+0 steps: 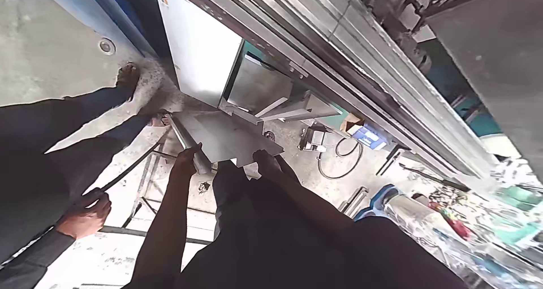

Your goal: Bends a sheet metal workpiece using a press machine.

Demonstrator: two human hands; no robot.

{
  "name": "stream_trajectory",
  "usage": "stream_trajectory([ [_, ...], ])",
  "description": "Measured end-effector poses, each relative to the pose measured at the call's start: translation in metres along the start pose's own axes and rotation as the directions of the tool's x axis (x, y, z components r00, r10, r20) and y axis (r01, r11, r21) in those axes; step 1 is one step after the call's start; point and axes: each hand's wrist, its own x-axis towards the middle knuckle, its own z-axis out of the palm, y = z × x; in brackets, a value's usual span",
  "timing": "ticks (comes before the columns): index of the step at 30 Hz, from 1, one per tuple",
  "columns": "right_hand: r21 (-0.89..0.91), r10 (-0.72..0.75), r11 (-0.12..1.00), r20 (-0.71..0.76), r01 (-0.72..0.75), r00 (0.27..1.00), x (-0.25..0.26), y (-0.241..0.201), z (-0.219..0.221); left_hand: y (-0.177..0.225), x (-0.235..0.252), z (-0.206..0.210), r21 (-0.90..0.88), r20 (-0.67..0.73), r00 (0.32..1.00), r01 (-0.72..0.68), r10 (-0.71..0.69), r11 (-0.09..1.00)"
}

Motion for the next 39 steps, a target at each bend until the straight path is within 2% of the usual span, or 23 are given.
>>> stream_trajectory([
  [3, -0.027, 0.068, 0.997, -0.157, -0.073, 0.985, -0.013, 0.025, -0.002, -0.029, -0.018, 0.023, -0.14, 0.015, 1.0, -0.012, 0.014, 0.99],
  [4, 0.008, 0.116, 0.993, -0.224, -0.118, 0.968, -0.02, 0.033, -0.005, -0.035, -0.029, 0.033, -0.199, 0.027, 0.999, -0.014, 0.02, 0.98],
  [6, 0.191, 0.314, 0.945, -0.304, -0.265, 0.9, -0.042, 0.041, -0.02, -0.047, -0.056, 0.058, -0.315, 0.073, 0.997, -0.01, 0.035, 0.949],
  [8, 0.49, 0.545, 0.774, -0.193, -0.401, 0.816, -0.064, 0.045, -0.045, -0.064, -0.075, 0.078, -0.393, 0.094, 0.993, -0.026, 0.068, 0.919],
  [9, 0.591, 0.609, 0.675, -0.108, -0.442, 0.785, -0.071, 0.052, -0.049, -0.076, -0.084, 0.085, -0.413, 0.081, 0.993, -0.045, 0.085, 0.91],
  [11, 0.758, 0.584, 0.493, 0.076, -0.428, 0.808, -0.078, 0.072, -0.05, -0.1, -0.103, 0.098, -0.468, 0.044, 0.99, -0.097, 0.133, 0.878],
  [13, 0.903, 0.408, 0.243, 0.238, -0.355, 0.882, -0.08, 0.09, -0.05, -0.128, -0.119, 0.112, -0.557, 0.0, 0.985, -0.142, 0.172, 0.818],
  [15, 0.942, 0.221, 0.078, 0.304, -0.327, 0.927, -0.079, 0.097, -0.052, -0.16, -0.136, 0.126, -0.657, -0.023, 0.979, -0.166, 0.201, 0.735],
  [17, 0.941, 0.23, -0.03, 0.335, -0.337, 0.914, -0.078, 0.092, -0.052, -0.194, -0.155, 0.138, -0.734, -0.013, 0.976, -0.157, 0.217, 0.661],
  [19, 0.95, 0.322, 0.013, 0.29, -0.31, 0.901, -0.081, 0.081, -0.059, -0.217, -0.173, 0.149, -0.784, -0.001, 0.973, -0.144, 0.23, 0.603],
  [21, 0.947, 0.295, 0.085, 0.275, -0.311, 0.915, -0.086, 0.078, -0.068, -0.238, -0.184, 0.157, -0.828, 0.02, 0.971, -0.118, 0.239, 0.548],
  [24, 0.901, 0.256, 0.3, 0.239, -0.312, 0.937, -0.091, 0.067, -0.079, -0.28, -0.188, 0.168, -0.883, 0.059, 0.967, -0.065, 0.249, 0.464],
  [26, 0.855, 0.212, 0.433, 0.21, -0.284, 0.955, -0.092, 0.052, -0.087, -0.296, -0.197, 0.178, -0.894, 0.093, 0.982, 0.008, 0.167, 0.448],
  [28, 0.79, 0.167, 0.569, 0.16, -0.227, 0.973, -0.093, 0.039, -0.092, -0.308, -0.209, 0.19, -0.886, 0.186, 0.978, 0.128, 0.09, 0.447],
  [30, 0.709, 0.128, 0.68, 0.133, -0.185, 0.983, -0.095, 0.032, -0.094, -0.334, -0.207, 0.202, -0.843, 0.265, 0.961, 0.191, 0.078, 0.504],
  [33, 0.565, 0.107, 0.81, 0.118, -0.156, 0.987, -0.104, 0.014, -0.102, -0.361, -0.203, 0.218, -0.735, 0.317, 0.942, 0.174, 0.106, 0.656],
  [36, 0.418, 0.081, 0.902, 0.088, -0.11, 0.993, -0.111, 0.005, -0.118, -0.364, -0.211, 0.216, -0.485, 0.351, 0.932, 0.103, 0.085, 0.869],
  [37, 0.377, 0.067, 0.922, 0.076, -0.091, 0.995, -0.115, 0.002, -0.126, -0.363, -0.212, 0.212, -0.405, 0.361, 0.928, 0.063, 0.096, 0.912],
  [39, 0.324, 0.041, 0.945, 0.036, -0.051, 0.999, -0.127, -0.006, -0.142, -0.36, -0.208, 0.2, -0.316, 0.359, 0.907, -0.103, 0.22, 0.943],
])
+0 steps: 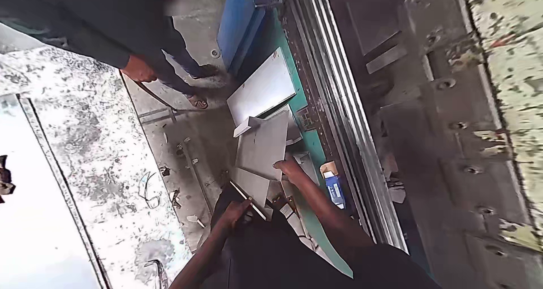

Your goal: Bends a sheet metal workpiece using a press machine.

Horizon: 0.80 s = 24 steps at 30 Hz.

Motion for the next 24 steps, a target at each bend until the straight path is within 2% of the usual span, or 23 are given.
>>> stream_trajectory([
  [2, -0.026, -0.039, 0.999, -0.006, 0.039, 0.999, -0.015, -0.015, -0.014, 0.018, 0.004, -0.017, 0.135, -0.025, 0.972, -0.228, 0.234, 0.964],
  [4, -0.021, -0.09, 0.996, -0.011, 0.09, 0.996, -0.034, -0.028, -0.027, 0.045, 0.01, -0.038, 0.328, -0.122, 0.888, -0.386, 0.444, 0.862],
  [7, -0.074, -0.162, 0.984, 0.0, 0.161, 0.987, -0.071, -0.047, -0.052, 0.102, 0.018, -0.062, 0.554, -0.222, 0.784, -0.387, 0.579, 0.737],
  [9, -0.164, -0.192, 0.968, -0.007, 0.188, 0.981, -0.103, -0.066, -0.071, 0.147, 0.025, -0.073, 0.64, -0.224, 0.727, -0.392, 0.649, 0.66],
  [13, -0.195, -0.292, 0.934, 0.066, 0.299, 0.954, -0.183, -0.109, -0.11, 0.223, 0.044, -0.077, 0.774, -0.196, 0.555, -0.419, 0.808, 0.476],
  [16, -0.336, -0.344, 0.865, 0.144, 0.373, 0.928, -0.235, -0.139, -0.139, 0.256, 0.042, -0.073, 0.744, -0.148, 0.397, -0.558, 0.906, 0.367],
  [19, -0.405, -0.343, 0.825, 0.193, 0.394, 0.919, -0.272, -0.162, -0.156, 0.256, 0.037, -0.068, 0.62, -0.158, 0.177, -0.748, 0.971, 0.237],
  [21, -0.421, -0.355, 0.808, 0.21, 0.412, 0.911, -0.289, -0.176, -0.16, 0.255, 0.031, -0.057, 0.571, -0.193, 0.074, -0.803, 0.978, 0.174],
  [23, -0.311, -0.451, 0.809, 0.216, 0.499, 0.866, -0.302, -0.189, -0.171, 0.253, 0.025, -0.043, 0.52, -0.276, 0.016, -0.838, 0.961, 0.164],
  [24, -0.174, -0.56, 0.781, 0.228, 0.6, 0.796, -0.308, -0.192, -0.184, 0.254, 0.023, -0.037, 0.499, -0.325, -0.015, -0.852, 0.946, 0.158],
])
